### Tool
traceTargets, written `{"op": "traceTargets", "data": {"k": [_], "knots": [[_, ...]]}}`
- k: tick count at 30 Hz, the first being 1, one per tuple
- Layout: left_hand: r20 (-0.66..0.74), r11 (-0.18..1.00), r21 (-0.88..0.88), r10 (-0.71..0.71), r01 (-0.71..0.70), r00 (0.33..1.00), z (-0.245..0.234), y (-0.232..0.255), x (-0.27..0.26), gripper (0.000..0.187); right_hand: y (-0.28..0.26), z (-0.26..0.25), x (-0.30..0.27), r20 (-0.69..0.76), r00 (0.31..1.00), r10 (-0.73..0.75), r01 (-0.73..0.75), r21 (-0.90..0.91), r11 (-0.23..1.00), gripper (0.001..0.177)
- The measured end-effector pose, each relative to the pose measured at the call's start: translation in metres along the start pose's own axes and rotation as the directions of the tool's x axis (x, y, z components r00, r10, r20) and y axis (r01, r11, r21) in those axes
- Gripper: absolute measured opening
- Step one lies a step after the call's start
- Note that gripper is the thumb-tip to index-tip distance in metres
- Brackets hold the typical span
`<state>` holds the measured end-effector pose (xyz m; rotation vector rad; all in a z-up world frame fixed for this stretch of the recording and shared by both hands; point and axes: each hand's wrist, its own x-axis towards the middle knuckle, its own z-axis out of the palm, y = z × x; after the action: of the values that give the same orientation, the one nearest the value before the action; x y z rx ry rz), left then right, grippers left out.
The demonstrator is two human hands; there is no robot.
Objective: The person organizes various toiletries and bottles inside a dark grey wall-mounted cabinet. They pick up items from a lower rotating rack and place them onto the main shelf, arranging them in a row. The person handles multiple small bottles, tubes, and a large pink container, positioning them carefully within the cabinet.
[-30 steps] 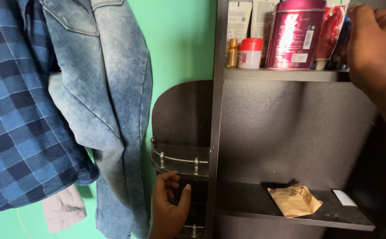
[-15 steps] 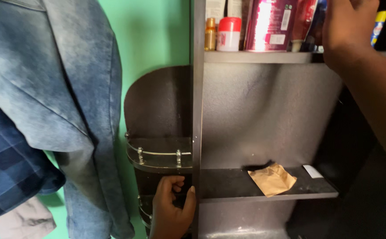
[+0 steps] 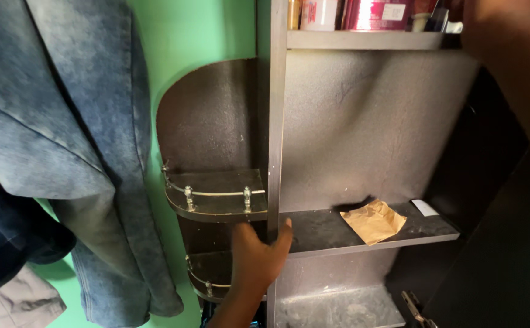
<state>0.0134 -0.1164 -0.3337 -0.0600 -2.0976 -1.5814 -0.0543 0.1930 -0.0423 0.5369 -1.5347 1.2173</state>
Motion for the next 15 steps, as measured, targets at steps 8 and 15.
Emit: {"op": "traceTargets", "data": {"k": [8, 15], "knots": [[-0.086, 0.994, -0.092, 0.059, -0.067, 0.995, 0.025, -0.004, -0.001, 0.033, 0.005, -0.014, -0.009, 0.019, 0.999, -0.034, 0.033, 0.022, 0.999, 0.022], [-0.163, 0.978, 0.090, 0.200, -0.187, 0.966, 0.036, -0.024, -0.003, 0.031, 0.017, -0.003, -0.013, 0.073, 0.996, -0.057, 0.049, 0.101, 0.994, 0.023]]}}
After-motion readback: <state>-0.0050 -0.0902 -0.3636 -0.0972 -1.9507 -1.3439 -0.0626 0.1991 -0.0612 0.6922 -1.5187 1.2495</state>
